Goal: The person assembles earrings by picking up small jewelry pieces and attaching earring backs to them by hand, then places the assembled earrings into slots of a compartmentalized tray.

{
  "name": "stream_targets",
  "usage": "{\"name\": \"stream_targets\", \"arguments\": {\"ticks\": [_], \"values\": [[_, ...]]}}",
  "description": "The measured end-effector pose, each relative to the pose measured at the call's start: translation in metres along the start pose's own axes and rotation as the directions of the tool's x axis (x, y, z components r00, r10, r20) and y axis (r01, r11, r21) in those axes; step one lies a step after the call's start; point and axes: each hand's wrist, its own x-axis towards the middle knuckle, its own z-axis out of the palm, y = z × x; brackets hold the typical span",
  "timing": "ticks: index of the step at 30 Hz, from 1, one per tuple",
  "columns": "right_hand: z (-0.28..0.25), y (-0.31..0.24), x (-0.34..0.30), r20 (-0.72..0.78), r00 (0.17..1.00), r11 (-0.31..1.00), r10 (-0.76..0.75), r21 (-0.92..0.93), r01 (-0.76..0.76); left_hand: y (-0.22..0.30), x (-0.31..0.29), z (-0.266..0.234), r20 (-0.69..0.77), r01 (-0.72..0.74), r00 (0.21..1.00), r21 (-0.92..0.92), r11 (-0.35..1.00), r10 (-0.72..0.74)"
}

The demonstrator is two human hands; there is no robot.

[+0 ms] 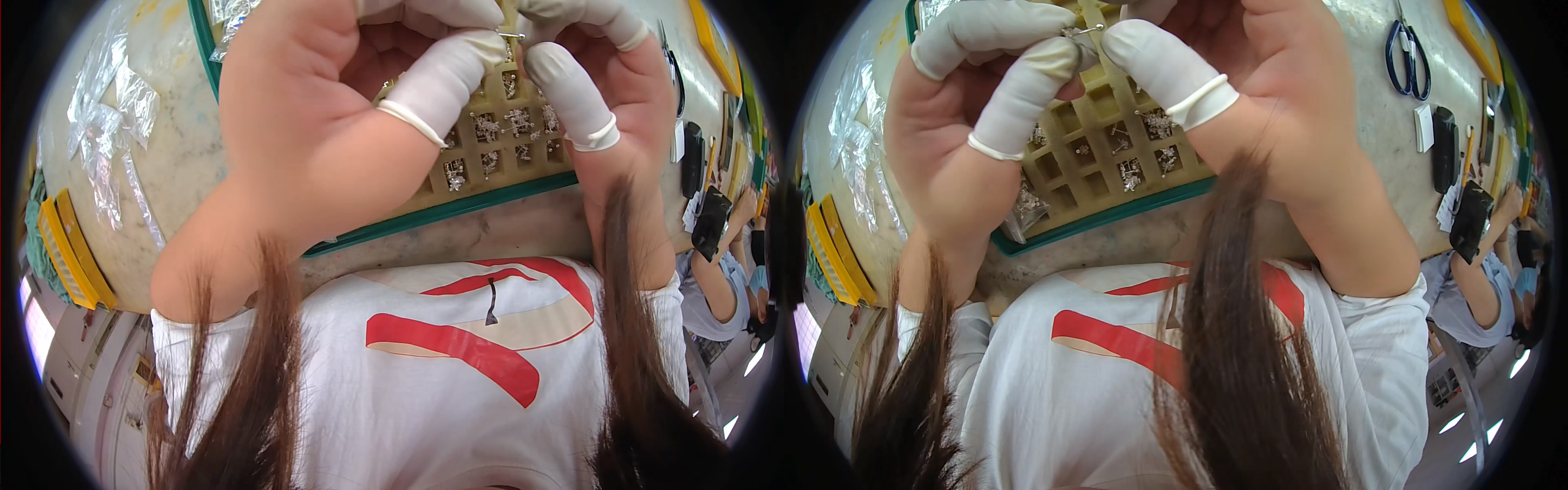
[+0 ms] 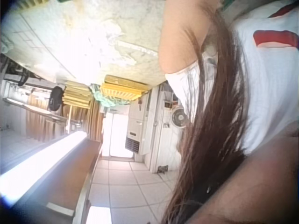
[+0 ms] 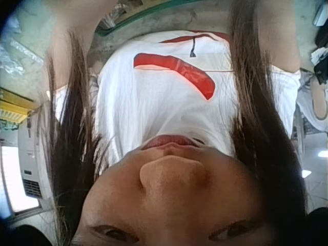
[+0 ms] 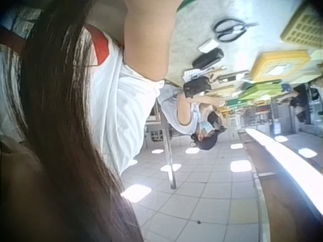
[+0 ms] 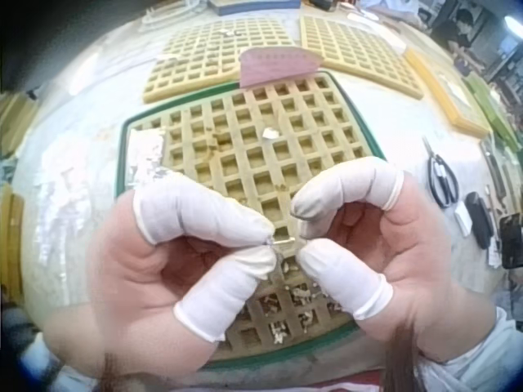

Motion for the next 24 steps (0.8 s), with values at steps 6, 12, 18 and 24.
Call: {"name": "stream_targets", "arguments": {"ticks": [6,12,18,24], "values": [[-0.02,0.008,0.01,0.261,0.942,0.861,-0.211,-0.406,0.306,0.008,0.004,-0.007,0.074,0.151,0.987,-0.075,0.986,-0.146],[0.006,-0.015,0.0,0.021,0.955,0.955,0.297,-0.005,-0.297,0.025,0.009,0.01,-0.069,0.219,0.976,0.296,0.93,-0.207],[0.002,-0.03,0.007,0.041,0.834,0.821,0.55,0.161,-0.548,0.033,0.023,-0.016,0.471,-0.489,0.862,0.67,0.558,0.189],[-0.006,0.01,0.0,0.105,0.993,0.986,-0.045,-0.157,0.061,0.023,0.007,0.012,-0.081,0.186,0.982,0.431,0.883,-0.168]]}}
